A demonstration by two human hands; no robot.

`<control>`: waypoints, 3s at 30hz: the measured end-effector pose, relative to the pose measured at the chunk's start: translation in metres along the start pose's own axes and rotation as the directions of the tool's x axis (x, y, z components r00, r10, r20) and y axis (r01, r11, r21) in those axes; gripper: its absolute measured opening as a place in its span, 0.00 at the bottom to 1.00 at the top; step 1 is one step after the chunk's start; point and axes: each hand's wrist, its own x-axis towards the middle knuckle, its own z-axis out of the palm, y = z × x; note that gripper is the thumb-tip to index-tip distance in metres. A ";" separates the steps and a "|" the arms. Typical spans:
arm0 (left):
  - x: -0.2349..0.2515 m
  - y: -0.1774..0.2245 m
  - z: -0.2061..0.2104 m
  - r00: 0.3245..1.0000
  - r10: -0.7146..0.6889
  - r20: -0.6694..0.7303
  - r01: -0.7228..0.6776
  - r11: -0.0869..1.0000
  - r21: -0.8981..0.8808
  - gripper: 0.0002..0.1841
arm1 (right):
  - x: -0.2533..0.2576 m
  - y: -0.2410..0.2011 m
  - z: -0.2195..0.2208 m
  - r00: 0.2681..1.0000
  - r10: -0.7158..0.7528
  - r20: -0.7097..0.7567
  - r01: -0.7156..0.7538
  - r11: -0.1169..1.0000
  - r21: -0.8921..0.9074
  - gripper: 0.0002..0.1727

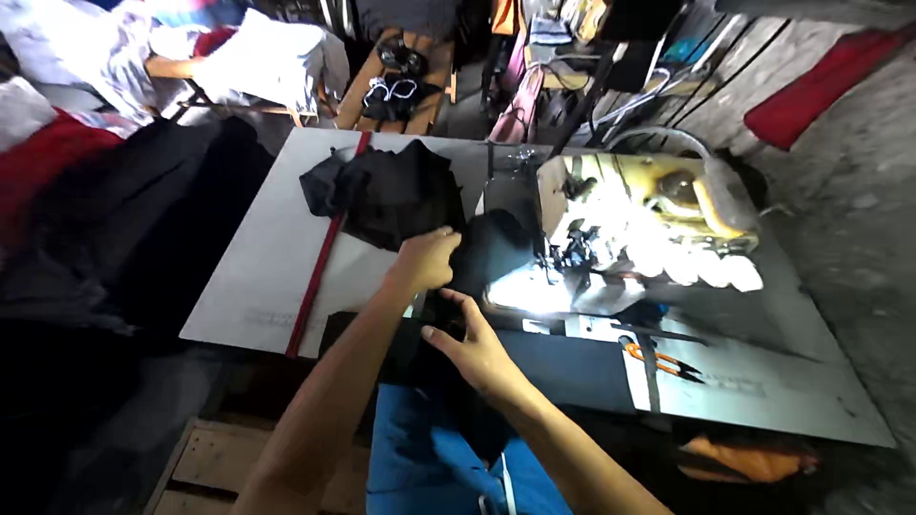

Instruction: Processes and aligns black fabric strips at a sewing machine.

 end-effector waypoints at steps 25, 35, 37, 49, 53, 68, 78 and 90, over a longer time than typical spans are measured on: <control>0.010 -0.130 -0.020 0.849 -0.450 -0.278 0.422 0.893 -0.155 0.44 | 0.126 -0.062 0.037 0.993 0.000 -0.122 -0.014 0.993 -0.117 0.51; -0.227 -0.107 0.013 0.661 -0.595 -0.457 0.352 0.784 -0.511 0.18 | -0.115 0.061 -0.120 0.905 -0.415 0.091 0.415 0.818 -0.398 0.12; -0.246 -0.092 0.027 0.571 -0.681 -0.459 0.424 0.723 -0.545 0.23 | -0.120 0.063 -0.151 0.878 -0.449 -0.166 0.310 0.798 -0.518 0.12; -0.223 -0.052 0.053 0.659 -0.531 -0.533 0.465 0.844 -0.266 0.19 | -0.109 0.118 -0.164 0.818 -0.481 -0.316 -0.076 0.455 -0.887 0.29; -0.225 0.006 0.034 0.605 -0.492 -0.627 0.407 0.867 -0.288 0.19 | -0.128 0.070 -0.109 0.742 -0.575 -0.346 0.248 0.714 -0.655 0.22; -0.219 0.095 0.097 0.777 -0.160 -0.609 -0.164 0.883 -0.440 0.17 | -0.081 0.049 -0.036 0.992 -0.038 -0.117 0.081 0.915 0.394 0.10; -0.229 -0.010 0.055 0.673 -0.421 -0.608 0.165 0.887 -0.431 0.24 | -0.077 0.051 -0.092 0.863 -0.429 -0.268 0.371 0.897 -0.240 0.05; -0.145 0.067 0.105 0.857 -0.221 -0.465 0.181 0.975 -0.129 0.25 | -0.101 0.106 -0.200 0.800 -0.292 -0.524 -0.054 0.835 -0.548 0.11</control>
